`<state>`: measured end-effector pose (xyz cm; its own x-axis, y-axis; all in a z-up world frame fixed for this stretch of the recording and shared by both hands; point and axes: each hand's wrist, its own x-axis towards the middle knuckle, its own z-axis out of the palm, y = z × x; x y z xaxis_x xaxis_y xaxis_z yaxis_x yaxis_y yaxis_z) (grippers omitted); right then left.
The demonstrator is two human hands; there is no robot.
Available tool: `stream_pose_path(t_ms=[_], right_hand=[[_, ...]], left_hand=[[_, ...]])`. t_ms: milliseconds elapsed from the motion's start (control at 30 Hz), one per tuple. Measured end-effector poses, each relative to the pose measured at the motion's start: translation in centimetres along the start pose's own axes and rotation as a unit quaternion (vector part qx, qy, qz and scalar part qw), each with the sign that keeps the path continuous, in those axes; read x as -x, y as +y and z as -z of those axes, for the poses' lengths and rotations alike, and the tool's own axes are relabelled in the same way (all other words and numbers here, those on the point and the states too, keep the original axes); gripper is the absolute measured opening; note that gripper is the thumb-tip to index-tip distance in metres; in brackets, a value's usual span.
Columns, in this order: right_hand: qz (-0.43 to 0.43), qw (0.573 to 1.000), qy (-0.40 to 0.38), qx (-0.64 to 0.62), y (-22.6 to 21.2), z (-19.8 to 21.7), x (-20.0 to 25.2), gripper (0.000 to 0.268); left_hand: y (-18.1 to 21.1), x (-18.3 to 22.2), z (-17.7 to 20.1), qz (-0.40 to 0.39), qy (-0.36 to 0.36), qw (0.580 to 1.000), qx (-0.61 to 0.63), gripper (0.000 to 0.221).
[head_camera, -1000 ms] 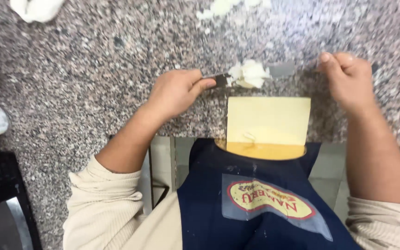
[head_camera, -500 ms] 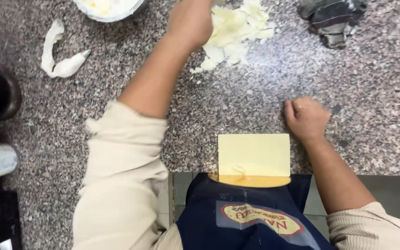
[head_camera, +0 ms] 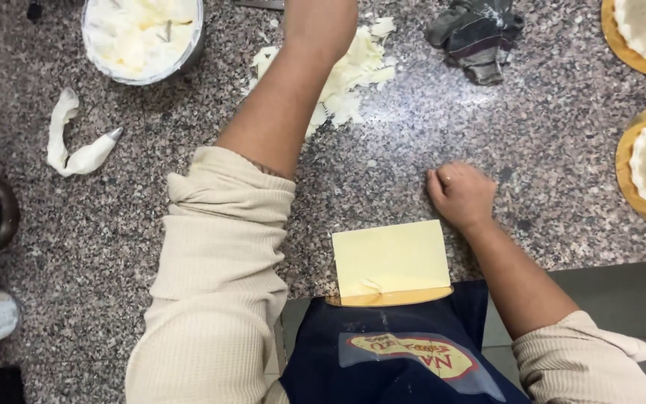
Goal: The person uses a knife to scrape a block of white chocolate, creating shavings on a granite counter. They repeatedly shave the block, occasionally repositioning it or moving the shavings aside.
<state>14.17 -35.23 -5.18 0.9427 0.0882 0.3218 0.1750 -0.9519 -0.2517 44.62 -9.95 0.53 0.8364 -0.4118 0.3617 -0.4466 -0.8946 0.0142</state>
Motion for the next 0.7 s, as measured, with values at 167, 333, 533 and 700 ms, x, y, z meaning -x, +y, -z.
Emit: stream_pose_path(t_ms=[167, 333, 533, 700], right_hand=[[0.007, 0.999, 0.016, -0.028, 0.0, 0.4, 0.2, 0.028], [0.005, 0.993, 0.057, -0.104, -0.2, 0.2, 0.3, 0.024], [0.01, 0.997, 0.044, -0.063, -0.3, 1.2, 0.1, 0.024], [0.014, 0.998, 0.037, -0.057, -0.3, 0.8, -0.1, 0.025]], left_hand=[[2.0, 1.6, -1.0, -0.012, -0.08, 0.996, -0.028, 0.009], [0.8, 5.4, 5.0, -0.064, 0.021, 0.988, 0.137, 0.016], [2.8, 10.0, 11.3, 0.05, -0.002, 0.945, 0.323, 0.018], [2.8, 15.9, 11.0, 0.197, -0.135, 0.869, 0.433, 0.028]])
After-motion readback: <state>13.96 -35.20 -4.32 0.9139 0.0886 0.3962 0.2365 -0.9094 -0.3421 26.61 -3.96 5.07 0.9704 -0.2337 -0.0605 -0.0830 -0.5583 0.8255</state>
